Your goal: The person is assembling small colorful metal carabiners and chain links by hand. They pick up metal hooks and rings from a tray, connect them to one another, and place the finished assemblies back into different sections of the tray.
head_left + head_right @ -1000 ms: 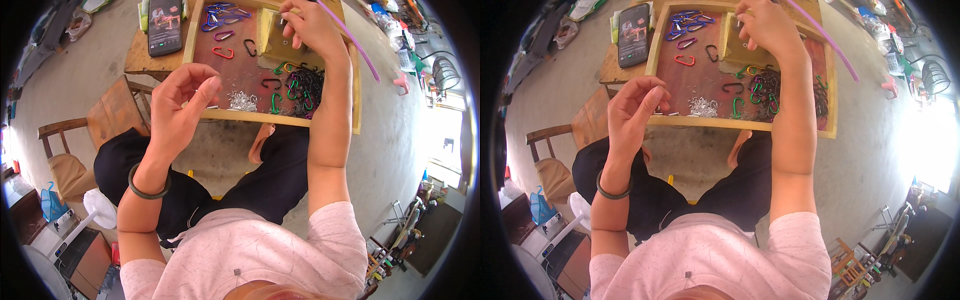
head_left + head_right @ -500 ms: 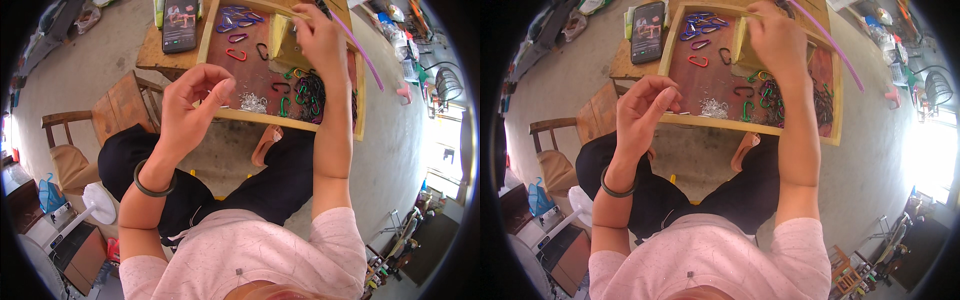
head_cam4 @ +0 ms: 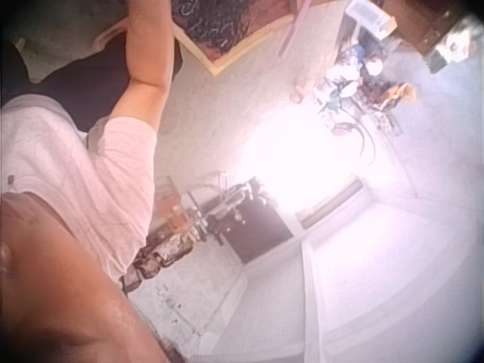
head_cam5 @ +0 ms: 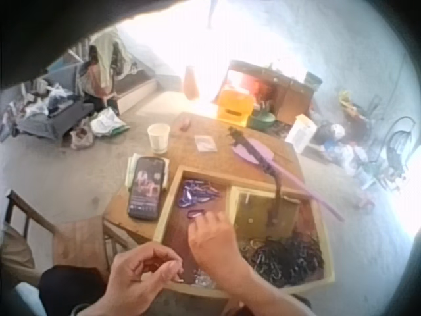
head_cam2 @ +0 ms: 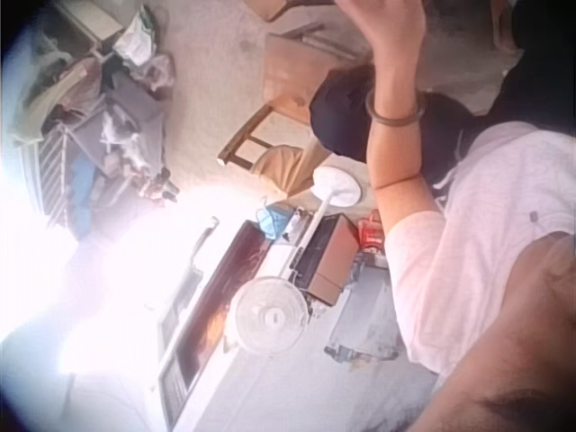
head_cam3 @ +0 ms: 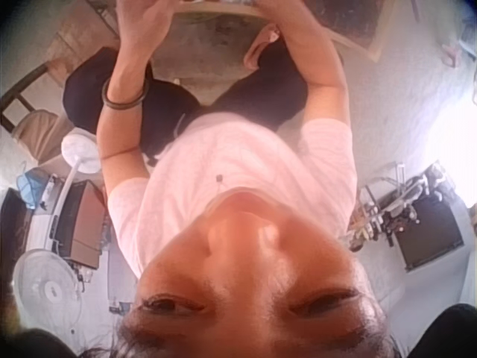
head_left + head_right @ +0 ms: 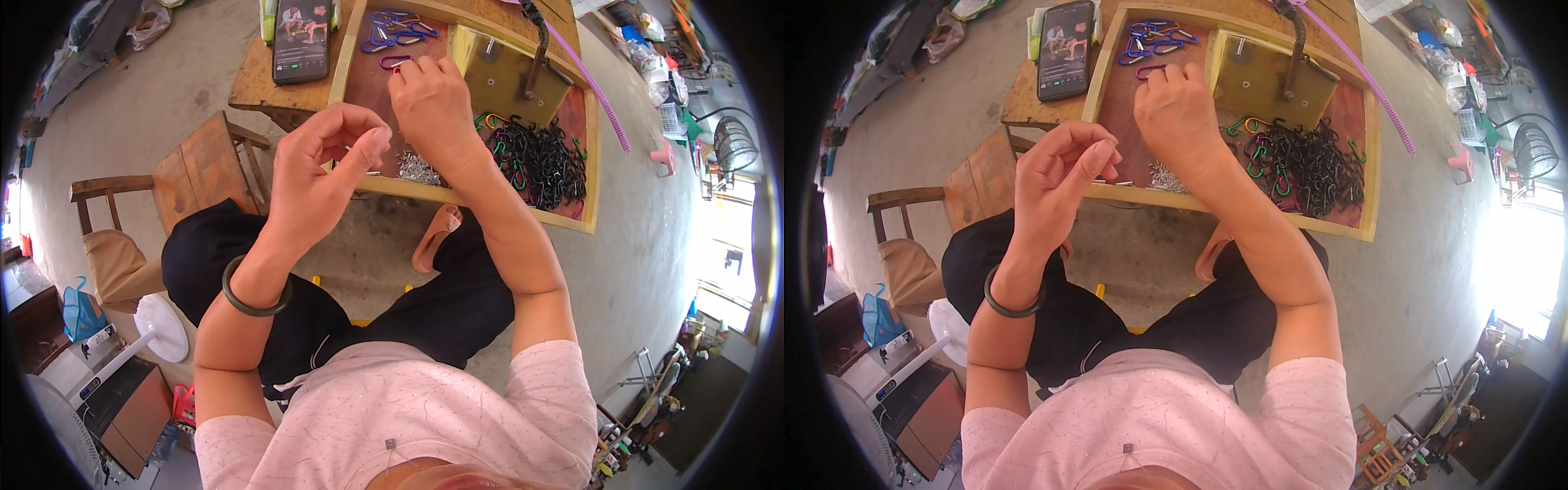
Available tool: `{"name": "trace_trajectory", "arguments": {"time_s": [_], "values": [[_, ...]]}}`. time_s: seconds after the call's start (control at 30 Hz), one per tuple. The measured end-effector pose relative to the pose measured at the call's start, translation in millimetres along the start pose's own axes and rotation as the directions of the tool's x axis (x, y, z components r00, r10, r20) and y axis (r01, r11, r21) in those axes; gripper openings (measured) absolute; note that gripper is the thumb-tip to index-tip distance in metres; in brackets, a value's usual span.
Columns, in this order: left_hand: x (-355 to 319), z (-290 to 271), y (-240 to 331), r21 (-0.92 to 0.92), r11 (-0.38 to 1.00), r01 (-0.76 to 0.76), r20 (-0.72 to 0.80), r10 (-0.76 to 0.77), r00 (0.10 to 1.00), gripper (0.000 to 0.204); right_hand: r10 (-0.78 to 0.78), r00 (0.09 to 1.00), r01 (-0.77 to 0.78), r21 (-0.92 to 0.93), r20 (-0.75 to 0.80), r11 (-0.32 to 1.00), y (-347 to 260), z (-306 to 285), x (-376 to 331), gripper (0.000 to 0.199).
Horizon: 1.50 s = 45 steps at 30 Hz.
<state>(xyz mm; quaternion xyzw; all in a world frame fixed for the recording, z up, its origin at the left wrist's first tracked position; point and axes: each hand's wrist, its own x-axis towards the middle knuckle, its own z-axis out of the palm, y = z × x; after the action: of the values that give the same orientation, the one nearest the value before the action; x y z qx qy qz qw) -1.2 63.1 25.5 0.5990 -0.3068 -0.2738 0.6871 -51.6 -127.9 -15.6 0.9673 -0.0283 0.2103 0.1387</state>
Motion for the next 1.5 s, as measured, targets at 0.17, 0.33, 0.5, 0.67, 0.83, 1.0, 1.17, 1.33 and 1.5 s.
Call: {"name": "trace_trajectory", "arguments": {"time_s": [0.17,0.33,0.5,0.67,0.83,1.0,1.17,1.33,1.5], "values": [[1.9,-4.4,-2.3,0.038,0.999,0.029,0.021,-0.03,0.999,0.015,0.185,0.981,-0.192,0.507,0.066,0.84,20.2,-8.5,-1.4,0.017],[9.1,0.0,-10.2,-0.025,0.998,0.051,-0.038,-0.052,0.998,0.017,0.277,0.866,-0.417,0.907,0.417,-0.061,28.7,-34.2,-2.4,0.012],[21.0,10.7,-7.2,-0.144,0.972,0.186,-0.122,-0.204,0.971,0.022,0.142,0.853,-0.403,0.806,0.503,-0.434,19.1,-38.3,-12.7,0.013],[27.2,17.3,-12.7,-0.246,0.961,0.129,-0.136,-0.166,0.977,0.02,0.207,0.829,-0.375,0.79,0.52,-0.485,16.0,-43.6,-17.9,0.015],[32.5,19.8,-21.4,-0.299,0.949,0.103,-0.117,-0.144,0.983,0.017,0.21,0.824,-0.396,0.799,0.527,-0.452,16.2,-46.2,-24.6,0.014],[36.8,17.9,-17.4,-0.307,0.897,0.318,-0.05,-0.349,0.936,0.016,0.258,0.854,-0.393,0.885,0.452,-0.25,23.2,-52.3,-28.4,0.027],[37.0,9.9,-26.1,-0.396,0.851,0.345,0.076,-0.344,0.936,0.019,0.235,0.956,-0.269,0.834,0.174,0.481,38.1,-74.3,-25.3,0.064],[36.2,15.9,-20.8,-0.407,0.85,0.335,0.044,-0.348,0.936,0.016,0.171,0.978,-0.201,0.785,0.122,0.586,38.7,-76.6,-25.7,0.069],[33.0,18.0,-22.9,-0.205,0.942,0.266,0.009,-0.27,0.963,0.017,0.138,0.99,-0.122,0.72,0.037,0.684,35.4,-75.9,-25.7,0.065]]}}
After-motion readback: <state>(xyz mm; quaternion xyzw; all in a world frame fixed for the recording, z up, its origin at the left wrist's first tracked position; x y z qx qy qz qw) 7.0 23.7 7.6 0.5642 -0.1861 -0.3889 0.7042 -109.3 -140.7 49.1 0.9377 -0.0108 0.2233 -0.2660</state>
